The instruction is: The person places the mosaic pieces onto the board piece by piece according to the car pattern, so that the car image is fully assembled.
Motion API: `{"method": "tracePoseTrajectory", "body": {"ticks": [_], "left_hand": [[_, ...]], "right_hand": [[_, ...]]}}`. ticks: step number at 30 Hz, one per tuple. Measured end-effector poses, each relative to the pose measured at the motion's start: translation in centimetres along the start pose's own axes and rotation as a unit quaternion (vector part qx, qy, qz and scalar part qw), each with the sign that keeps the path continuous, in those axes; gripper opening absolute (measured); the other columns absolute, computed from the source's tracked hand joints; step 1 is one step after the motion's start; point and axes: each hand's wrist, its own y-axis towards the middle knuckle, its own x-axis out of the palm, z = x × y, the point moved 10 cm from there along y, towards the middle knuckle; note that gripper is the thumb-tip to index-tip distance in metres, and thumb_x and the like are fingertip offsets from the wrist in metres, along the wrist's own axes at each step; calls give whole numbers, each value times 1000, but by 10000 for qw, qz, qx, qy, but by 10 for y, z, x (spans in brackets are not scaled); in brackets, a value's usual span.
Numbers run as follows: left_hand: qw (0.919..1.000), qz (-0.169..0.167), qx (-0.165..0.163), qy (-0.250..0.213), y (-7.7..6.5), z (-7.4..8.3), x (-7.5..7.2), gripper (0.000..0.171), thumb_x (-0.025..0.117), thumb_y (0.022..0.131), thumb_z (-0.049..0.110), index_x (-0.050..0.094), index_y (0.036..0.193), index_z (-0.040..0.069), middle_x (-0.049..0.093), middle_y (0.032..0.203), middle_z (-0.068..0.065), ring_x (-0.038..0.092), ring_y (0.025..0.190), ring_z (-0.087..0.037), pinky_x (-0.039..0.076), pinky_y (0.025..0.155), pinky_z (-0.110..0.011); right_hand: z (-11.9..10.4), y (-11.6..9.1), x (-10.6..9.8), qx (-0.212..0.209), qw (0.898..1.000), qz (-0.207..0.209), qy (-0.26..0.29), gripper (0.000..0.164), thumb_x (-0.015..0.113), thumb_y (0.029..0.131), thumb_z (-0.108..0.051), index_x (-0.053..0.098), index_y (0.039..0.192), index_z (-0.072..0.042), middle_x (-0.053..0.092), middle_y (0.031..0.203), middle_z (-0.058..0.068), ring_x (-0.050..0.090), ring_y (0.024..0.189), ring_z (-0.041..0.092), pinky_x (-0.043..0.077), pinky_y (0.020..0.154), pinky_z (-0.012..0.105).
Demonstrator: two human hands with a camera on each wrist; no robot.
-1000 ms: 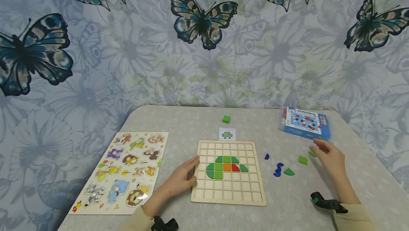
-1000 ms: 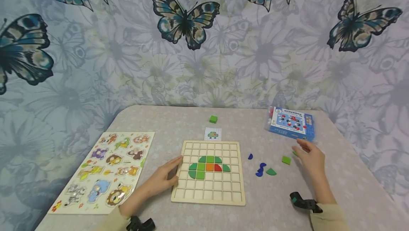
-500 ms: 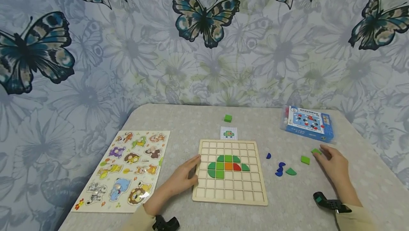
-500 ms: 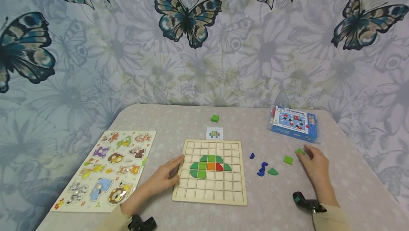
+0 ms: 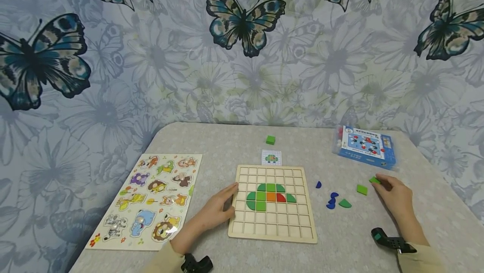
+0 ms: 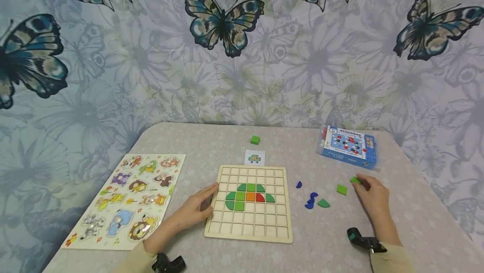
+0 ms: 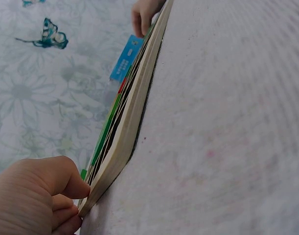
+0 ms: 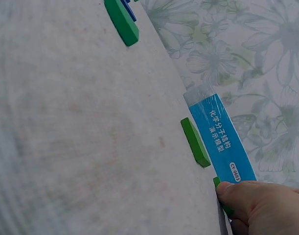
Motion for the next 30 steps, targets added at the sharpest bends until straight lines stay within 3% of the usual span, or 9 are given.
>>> {"method": "tracePoseTrajectory", "body": {"ticks": [9,13,18,23,27,30], "left_hand": [[10000,-15,84,26,2,2,1,66,55,82,7,34,144,-4,32,148,-17,28,137,-27,27,108,-45],[9999,-9,117,43,1,2,0,66,55,82,7,33,144,-5,32,148,-18,28,136,-29,27,108,-46],[9999,31,101,70,0,1,-1,66,56,82,7,34,143,-4,32,148,-17,28,136,-29,27,108,-45],[9999,59,92,48,0,1,-1,66,56,82,7,34,143,-5,33,148,-17,29,136,-29,27,108,-45],[10000,38,75,32,0,0,-1,66,55,83,7,33,144,-4,32,149,-17,28,137,-28,27,108,-45],[10000,2,79,50,0,-1,0,66,55,83,7,32,144,-4,31,149,-16,27,137,-26,27,108,-45]], "right_hand": [[-2,2,-4,492,9979,-245,333,43,62,92,-25,59,123,5,59,118,26,55,105,41,44,85,53],[-30,5,-6,166,9986,-167,473,42,64,90,-28,62,121,0,62,116,21,56,102,37,46,82,46],[-76,3,-5,-293,9925,-190,1172,36,67,88,-24,66,118,-4,64,115,15,58,100,26,47,87,44],[-140,-3,6,-1253,9772,-519,1636,29,70,85,-16,68,113,-6,67,108,9,61,93,13,49,83,24],[-196,-19,28,-2201,9521,-1061,1841,28,72,82,-10,70,109,-6,69,103,5,64,89,20,54,74,35],[-226,-33,47,-2500,9341,-1494,2064,29,74,80,-10,70,109,-8,68,103,0,64,89,21,53,73,45]]}}
